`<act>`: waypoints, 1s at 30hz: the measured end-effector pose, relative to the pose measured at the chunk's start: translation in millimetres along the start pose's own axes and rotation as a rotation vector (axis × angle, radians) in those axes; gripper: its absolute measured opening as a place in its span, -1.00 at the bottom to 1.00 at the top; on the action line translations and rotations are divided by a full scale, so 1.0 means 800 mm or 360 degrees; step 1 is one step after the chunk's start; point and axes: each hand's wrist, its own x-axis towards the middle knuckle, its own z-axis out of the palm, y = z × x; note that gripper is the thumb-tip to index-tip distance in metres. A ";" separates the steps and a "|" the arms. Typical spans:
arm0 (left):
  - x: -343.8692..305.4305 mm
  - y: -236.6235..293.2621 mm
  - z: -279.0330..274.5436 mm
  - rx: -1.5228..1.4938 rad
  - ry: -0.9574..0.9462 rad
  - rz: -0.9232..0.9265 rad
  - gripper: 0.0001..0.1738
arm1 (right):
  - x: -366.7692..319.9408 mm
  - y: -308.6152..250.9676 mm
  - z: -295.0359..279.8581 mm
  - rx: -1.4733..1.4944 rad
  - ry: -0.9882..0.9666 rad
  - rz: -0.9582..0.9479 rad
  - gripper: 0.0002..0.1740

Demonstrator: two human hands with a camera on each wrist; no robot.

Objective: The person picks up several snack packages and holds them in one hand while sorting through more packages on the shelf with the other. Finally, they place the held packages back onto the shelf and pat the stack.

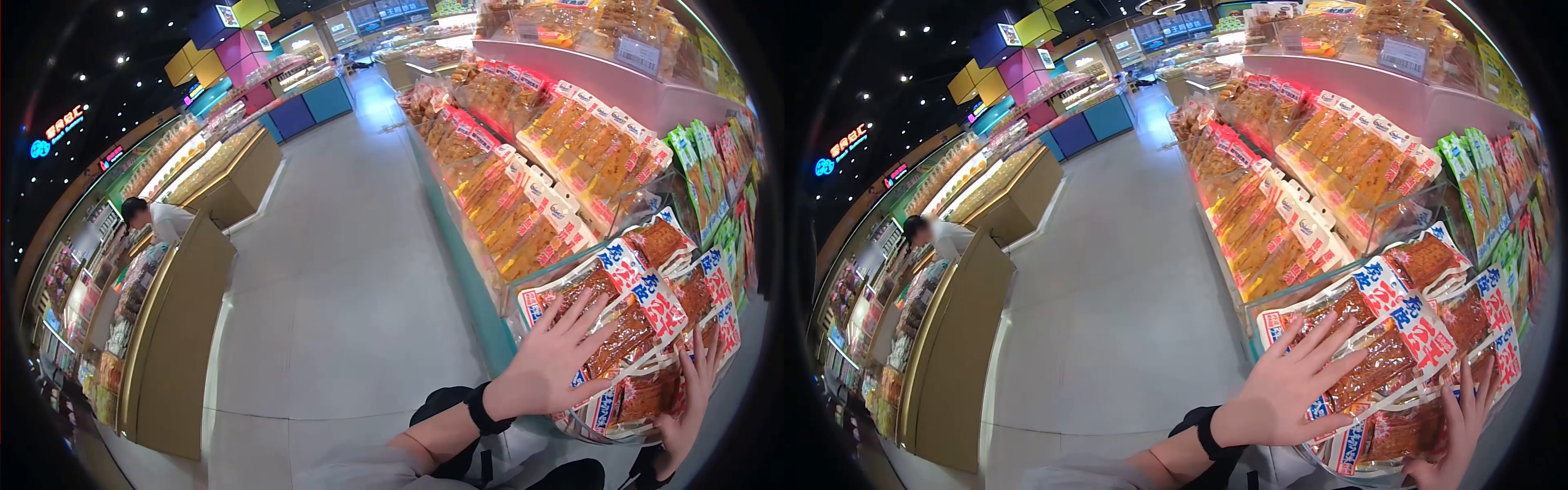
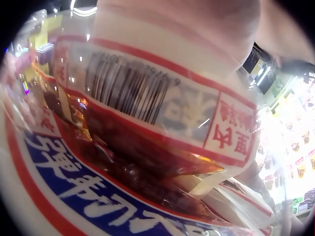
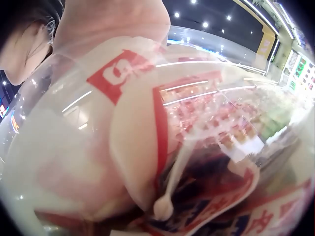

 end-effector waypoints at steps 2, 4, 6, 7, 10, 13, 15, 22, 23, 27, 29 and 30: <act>-0.001 -0.001 0.002 0.0016 0.0040 -0.0006 -0.26 | -0.002 0.006 0.002 -0.0055 -0.0020 -0.0029 -0.06; -0.002 -0.001 0.003 -0.0015 0.0038 0.0001 -0.27 | -0.003 0.010 0.004 -0.0069 0.0023 -0.0071 -0.07; -0.002 -0.001 0.003 -0.0025 0.0037 -0.0008 -0.28 | -0.004 0.011 0.004 -0.0096 0.0003 -0.0084 -0.08; -0.002 -0.001 0.004 -0.0025 0.0044 -0.0006 -0.28 | -0.005 0.011 0.004 -0.0078 0.0015 -0.0072 -0.09; -0.001 -0.001 0.006 -0.0013 0.0051 -0.0004 -0.28 | -0.006 0.013 0.006 -0.0049 0.0040 -0.0062 -0.11; -0.003 -0.001 0.004 -0.0006 0.0081 -0.0009 -0.29 | -0.002 0.012 0.006 -0.0005 0.0045 -0.0101 -0.13; -0.003 0.001 0.004 -0.0066 0.0089 0.0025 -0.30 | -0.002 0.010 0.004 0.0028 0.0043 -0.0093 -0.09; 0.008 0.009 0.001 0.0140 -0.0021 0.0035 -0.36 | 0.000 -0.003 -0.011 0.0088 0.0130 -0.0123 -0.25; 0.025 0.013 0.006 0.0091 -0.0125 0.0134 -0.35 | -0.014 0.001 -0.016 -0.0099 0.0144 0.0000 -0.25; 0.009 -0.009 0.006 0.0040 -0.0275 0.0355 -0.32 | -0.011 0.009 0.004 0.0165 0.0285 -0.0244 -0.32; 0.004 0.017 -0.009 0.0252 -0.0088 0.0235 -0.45 | -0.010 0.009 0.013 0.0181 0.0377 -0.0246 -0.33; 0.004 0.022 -0.012 0.0180 -0.0125 0.0349 -0.45 | -0.010 0.009 0.014 0.0188 0.0410 -0.0239 -0.31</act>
